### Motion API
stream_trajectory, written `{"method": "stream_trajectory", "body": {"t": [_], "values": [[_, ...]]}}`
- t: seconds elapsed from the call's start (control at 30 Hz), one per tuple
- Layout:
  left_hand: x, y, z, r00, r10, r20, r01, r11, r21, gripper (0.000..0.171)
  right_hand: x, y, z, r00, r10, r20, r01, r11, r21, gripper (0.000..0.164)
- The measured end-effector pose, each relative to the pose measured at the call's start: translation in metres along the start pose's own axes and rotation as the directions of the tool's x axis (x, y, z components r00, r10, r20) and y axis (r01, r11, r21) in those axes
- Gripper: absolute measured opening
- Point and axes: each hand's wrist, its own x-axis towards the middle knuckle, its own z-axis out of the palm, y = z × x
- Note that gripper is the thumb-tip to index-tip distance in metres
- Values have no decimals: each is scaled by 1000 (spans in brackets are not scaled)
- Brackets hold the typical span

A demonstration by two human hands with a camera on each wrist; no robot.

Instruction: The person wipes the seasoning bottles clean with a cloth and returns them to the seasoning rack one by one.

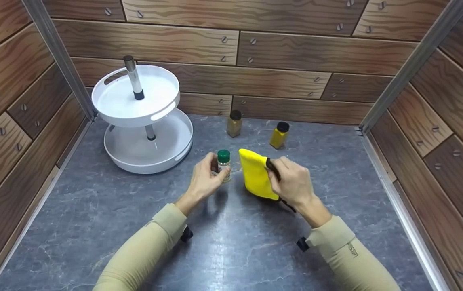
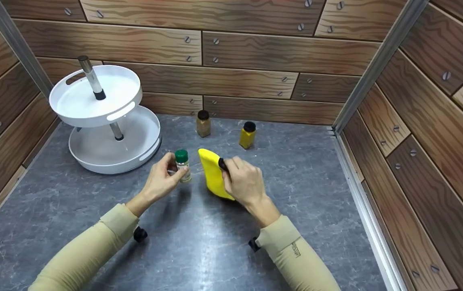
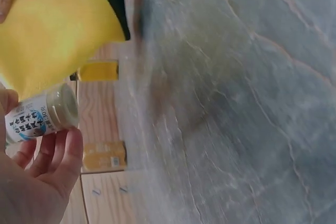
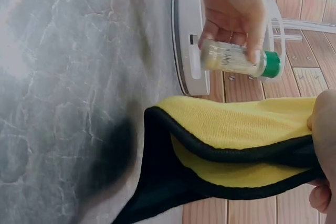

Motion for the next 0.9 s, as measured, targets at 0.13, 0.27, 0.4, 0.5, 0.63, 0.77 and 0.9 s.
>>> {"method": "stream_trajectory", "body": {"t": [0.13, 0.27, 0.4, 0.5, 0.63, 0.77, 0.9], "values": [[-1, -3, 1, 1000, -2, -18, 3, 998, 58, 29, 2, 2, 0, 1000, 1, -12, -1, 1000, -21, 11], [-2, -6, 2, 999, -41, -18, 42, 992, 116, 29, 2, 3, 1, 1000, 2, -14, -3, 999, -40, 15], [-4, -9, 5, 997, -69, -20, 71, 982, 172, 29, 1, 3, 2, 1000, 2, -17, -2, 999, -47, 16], [-5, -10, 9, 997, -72, -19, 74, 976, 203, 30, 0, 3, 2, 1000, -1, -17, 0, 999, -47, 16], [-7, -11, 14, 999, -48, -18, 51, 967, 249, 32, -1, 3, 1, 1000, 4, -20, -5, 999, -52, 15], [-9, -13, 18, 999, -44, -6, 44, 952, 303, 34, -3, 3, 1, 1000, 13, -18, -14, 998, -53, 14], [-11, -15, 21, 997, -73, 8, 66, 936, 345, 38, -4, 4, 2, 1000, 21, -17, -22, 999, -45, 14]]}}
